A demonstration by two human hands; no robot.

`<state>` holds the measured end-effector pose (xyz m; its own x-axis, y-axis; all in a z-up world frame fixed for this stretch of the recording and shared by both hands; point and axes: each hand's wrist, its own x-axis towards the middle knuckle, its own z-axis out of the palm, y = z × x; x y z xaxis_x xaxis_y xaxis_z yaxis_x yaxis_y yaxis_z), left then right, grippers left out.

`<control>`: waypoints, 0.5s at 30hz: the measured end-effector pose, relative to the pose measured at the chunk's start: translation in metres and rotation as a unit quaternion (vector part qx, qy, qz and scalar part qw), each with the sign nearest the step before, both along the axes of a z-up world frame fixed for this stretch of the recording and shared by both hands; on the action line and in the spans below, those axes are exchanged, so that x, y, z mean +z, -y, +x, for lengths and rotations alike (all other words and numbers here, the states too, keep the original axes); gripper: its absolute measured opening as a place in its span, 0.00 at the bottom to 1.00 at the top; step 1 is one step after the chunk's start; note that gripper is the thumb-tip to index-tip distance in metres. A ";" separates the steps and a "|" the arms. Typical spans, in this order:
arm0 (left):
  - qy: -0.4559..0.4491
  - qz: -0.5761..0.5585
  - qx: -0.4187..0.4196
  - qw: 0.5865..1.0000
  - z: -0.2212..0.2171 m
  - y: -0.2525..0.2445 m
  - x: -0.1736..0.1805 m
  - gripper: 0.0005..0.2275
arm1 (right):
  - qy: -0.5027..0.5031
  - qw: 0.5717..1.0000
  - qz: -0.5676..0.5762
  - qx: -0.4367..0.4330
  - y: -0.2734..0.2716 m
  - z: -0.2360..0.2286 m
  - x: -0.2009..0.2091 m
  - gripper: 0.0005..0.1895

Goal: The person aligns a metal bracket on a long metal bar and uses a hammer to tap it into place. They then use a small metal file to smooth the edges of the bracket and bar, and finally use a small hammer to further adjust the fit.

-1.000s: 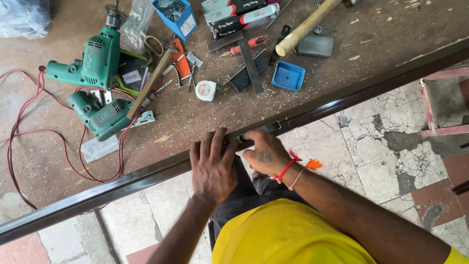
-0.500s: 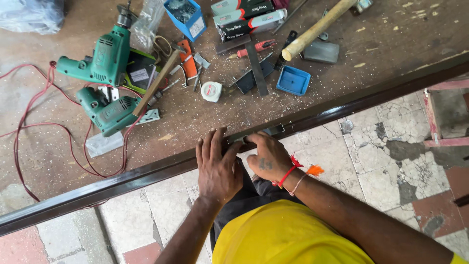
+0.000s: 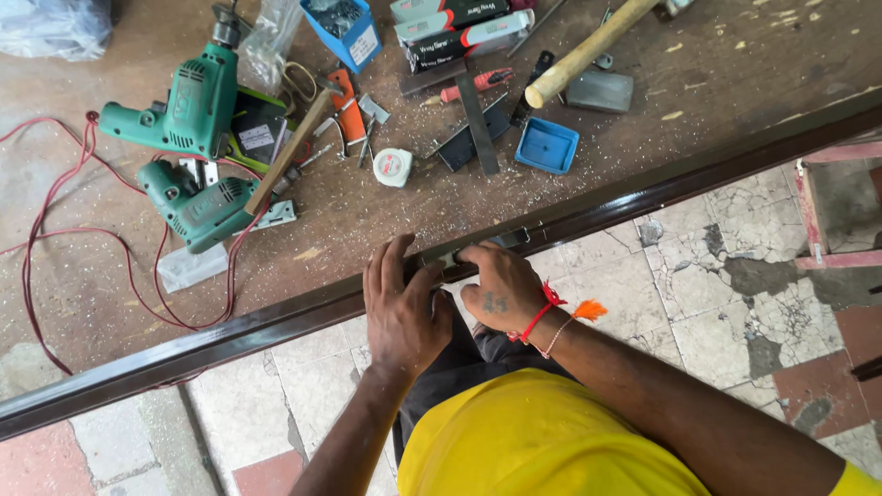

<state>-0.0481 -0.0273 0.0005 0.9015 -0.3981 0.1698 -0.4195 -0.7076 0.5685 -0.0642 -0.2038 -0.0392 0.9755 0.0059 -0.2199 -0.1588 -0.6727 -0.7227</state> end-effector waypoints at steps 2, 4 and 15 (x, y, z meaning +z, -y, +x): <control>0.003 0.019 0.005 1.000 -0.001 0.000 0.000 0.19 | 0.036 0.999 0.010 -0.002 -0.005 -0.001 -0.001 0.20; 0.024 0.060 -0.009 0.998 0.002 0.003 -0.002 0.20 | 0.014 1.000 0.015 -0.013 -0.007 0.003 -0.001 0.20; -0.081 0.136 -0.072 0.985 0.047 -0.030 -0.008 0.29 | 0.038 0.999 -0.002 -0.008 -0.010 0.003 0.016 0.20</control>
<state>-0.0015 0.0031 -0.0078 0.8386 -0.5349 -0.1026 -0.4463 -0.7828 0.4337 -0.0617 -0.1940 -0.0228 0.9893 -0.0110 -0.1457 -0.1150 -0.6734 -0.7303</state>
